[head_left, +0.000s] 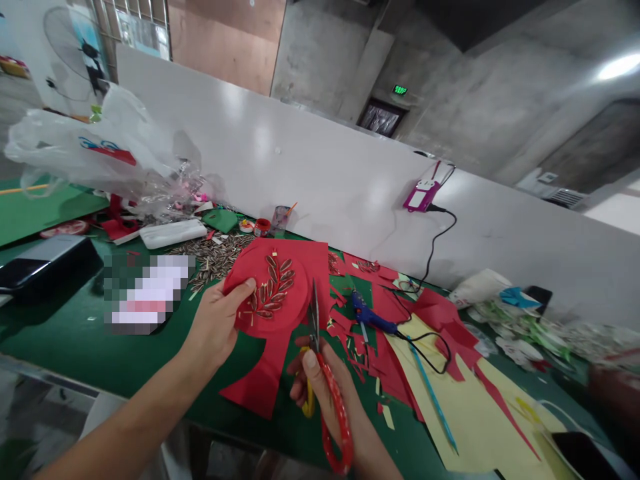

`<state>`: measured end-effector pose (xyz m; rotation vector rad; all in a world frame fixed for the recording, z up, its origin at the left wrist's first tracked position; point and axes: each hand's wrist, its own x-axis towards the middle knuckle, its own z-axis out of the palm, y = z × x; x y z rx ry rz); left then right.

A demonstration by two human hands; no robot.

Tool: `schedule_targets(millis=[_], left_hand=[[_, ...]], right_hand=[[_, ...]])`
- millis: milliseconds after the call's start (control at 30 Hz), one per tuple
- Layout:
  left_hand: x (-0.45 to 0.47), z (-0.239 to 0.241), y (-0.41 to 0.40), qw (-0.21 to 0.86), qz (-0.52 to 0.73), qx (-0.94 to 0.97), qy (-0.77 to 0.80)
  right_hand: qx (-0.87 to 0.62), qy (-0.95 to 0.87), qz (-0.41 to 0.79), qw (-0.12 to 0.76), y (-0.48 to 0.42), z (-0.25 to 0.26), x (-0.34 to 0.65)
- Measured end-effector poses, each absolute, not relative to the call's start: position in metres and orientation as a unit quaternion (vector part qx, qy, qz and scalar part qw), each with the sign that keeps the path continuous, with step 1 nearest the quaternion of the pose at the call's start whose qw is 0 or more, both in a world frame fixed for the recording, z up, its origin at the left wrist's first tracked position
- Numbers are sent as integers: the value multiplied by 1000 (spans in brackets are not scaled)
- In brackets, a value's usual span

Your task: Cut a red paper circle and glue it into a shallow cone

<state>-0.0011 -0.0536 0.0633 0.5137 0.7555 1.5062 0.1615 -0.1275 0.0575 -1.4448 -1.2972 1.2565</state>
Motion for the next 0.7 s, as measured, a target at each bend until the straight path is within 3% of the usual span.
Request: schedule_targets(millis=[500,700], left_hand=[[4,58,-62,662,643,219,317],[7,59,-61,659,648,221,312]], right_hand=[[-569,-560,435,416,-114,67,155],[-605,-551,352,453,-112,52,155]])
